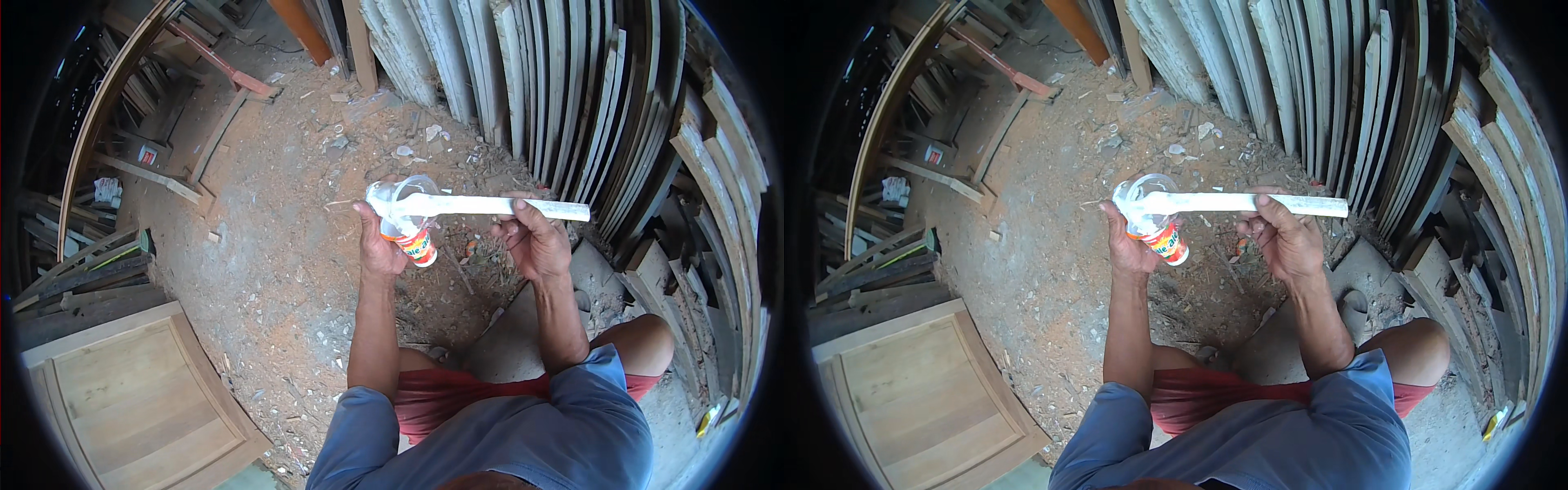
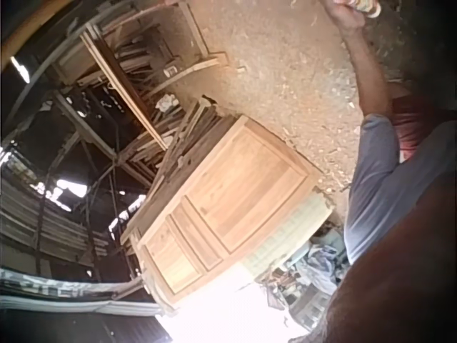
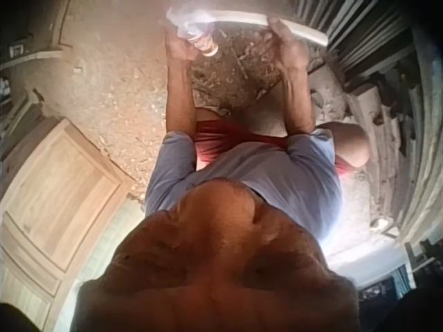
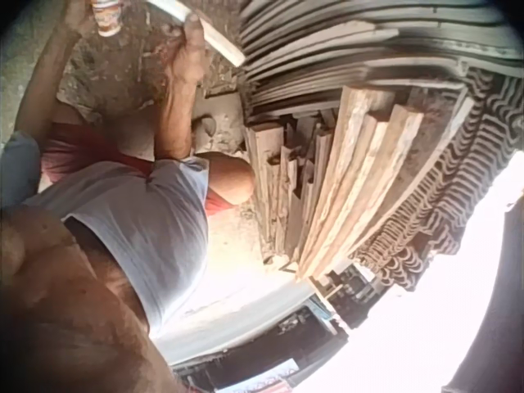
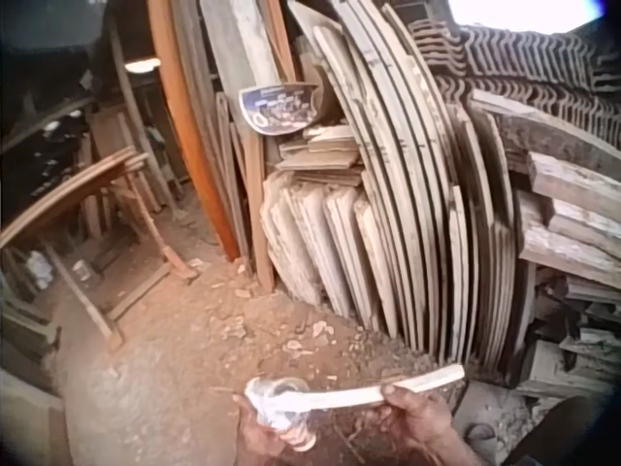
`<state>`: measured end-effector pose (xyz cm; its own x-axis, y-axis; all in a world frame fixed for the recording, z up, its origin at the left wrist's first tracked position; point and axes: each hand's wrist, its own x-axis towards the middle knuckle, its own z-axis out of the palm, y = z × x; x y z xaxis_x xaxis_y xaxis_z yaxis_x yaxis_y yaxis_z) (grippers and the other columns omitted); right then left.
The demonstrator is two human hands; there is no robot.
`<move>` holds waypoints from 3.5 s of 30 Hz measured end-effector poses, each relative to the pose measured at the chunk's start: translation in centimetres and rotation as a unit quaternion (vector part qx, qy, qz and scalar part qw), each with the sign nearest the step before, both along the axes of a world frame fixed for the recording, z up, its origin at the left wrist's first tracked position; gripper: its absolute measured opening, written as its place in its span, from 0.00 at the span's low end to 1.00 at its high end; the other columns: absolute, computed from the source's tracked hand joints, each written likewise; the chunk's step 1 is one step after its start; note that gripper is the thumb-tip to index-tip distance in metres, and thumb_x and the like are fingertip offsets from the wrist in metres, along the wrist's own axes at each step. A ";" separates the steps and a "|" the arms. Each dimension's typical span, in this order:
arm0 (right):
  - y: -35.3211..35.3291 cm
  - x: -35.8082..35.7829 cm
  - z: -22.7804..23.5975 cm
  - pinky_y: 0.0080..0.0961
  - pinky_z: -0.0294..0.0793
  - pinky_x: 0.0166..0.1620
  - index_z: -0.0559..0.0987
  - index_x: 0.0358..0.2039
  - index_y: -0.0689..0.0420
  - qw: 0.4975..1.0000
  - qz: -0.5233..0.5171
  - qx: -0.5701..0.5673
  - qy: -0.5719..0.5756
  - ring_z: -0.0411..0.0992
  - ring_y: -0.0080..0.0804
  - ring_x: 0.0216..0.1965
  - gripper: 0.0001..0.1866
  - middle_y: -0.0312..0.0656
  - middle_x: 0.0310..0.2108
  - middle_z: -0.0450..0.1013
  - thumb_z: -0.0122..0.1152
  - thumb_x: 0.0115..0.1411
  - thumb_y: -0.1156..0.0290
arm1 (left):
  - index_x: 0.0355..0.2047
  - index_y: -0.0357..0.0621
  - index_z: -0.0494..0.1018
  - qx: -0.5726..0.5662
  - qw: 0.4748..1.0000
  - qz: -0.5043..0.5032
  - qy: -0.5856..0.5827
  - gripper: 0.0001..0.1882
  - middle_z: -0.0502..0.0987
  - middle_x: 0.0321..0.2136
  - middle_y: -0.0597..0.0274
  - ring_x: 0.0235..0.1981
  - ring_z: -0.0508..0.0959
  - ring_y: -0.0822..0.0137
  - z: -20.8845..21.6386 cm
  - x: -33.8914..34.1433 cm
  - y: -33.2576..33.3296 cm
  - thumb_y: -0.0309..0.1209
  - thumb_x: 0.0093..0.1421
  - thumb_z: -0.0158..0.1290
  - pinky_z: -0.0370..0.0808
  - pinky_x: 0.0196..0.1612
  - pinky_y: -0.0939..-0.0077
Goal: The person mixes a white putty substance in a small cup using a thin wooden strip and then carries the cup while walking through a woodworking shop.
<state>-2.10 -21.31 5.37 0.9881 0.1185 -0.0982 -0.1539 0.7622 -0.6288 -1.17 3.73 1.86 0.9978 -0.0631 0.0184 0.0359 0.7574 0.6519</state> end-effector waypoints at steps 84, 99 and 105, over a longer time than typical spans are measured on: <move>-2.6 1.1 3.5 0.35 0.77 0.41 0.85 0.39 0.70 0.874 0.102 -0.293 -0.373 0.79 0.42 0.36 0.16 0.54 0.35 0.79 0.71 0.54 0.69 | 0.76 0.42 0.33 0.377 0.919 0.089 -0.066 0.73 0.84 0.31 0.49 0.33 0.86 0.62 6.1 -2.8 -1.6 0.86 0.47 0.35 0.81 0.37 0.70; -5.9 2.3 1.4 0.35 0.71 0.42 0.78 0.50 0.66 0.966 0.011 -0.039 -0.255 0.68 0.28 0.33 0.20 0.45 0.34 0.71 0.65 0.66 0.63 | 0.73 0.52 0.57 0.900 0.374 -0.194 0.109 0.38 0.80 0.48 0.39 0.61 0.74 0.43 9.1 2.5 10.4 0.62 0.72 0.34 0.67 0.66 0.52; -9.0 1.9 -1.1 0.33 0.70 0.46 0.74 0.57 0.63 0.979 0.027 0.034 -0.200 0.67 0.23 0.35 0.21 0.41 0.42 0.74 0.61 0.69 0.63 | 0.64 0.46 0.70 0.487 0.822 -0.249 0.159 0.40 0.80 0.47 0.44 0.54 0.79 0.55 6.3 -2.7 21.0 0.66 0.67 0.41 0.69 0.62 0.53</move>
<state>-0.20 -30.32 4.26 0.9382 0.1638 0.3048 0.0536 0.8015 -0.5956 -3.83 24.73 8.19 0.7883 -0.2960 -0.5394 0.4693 -0.2776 0.8382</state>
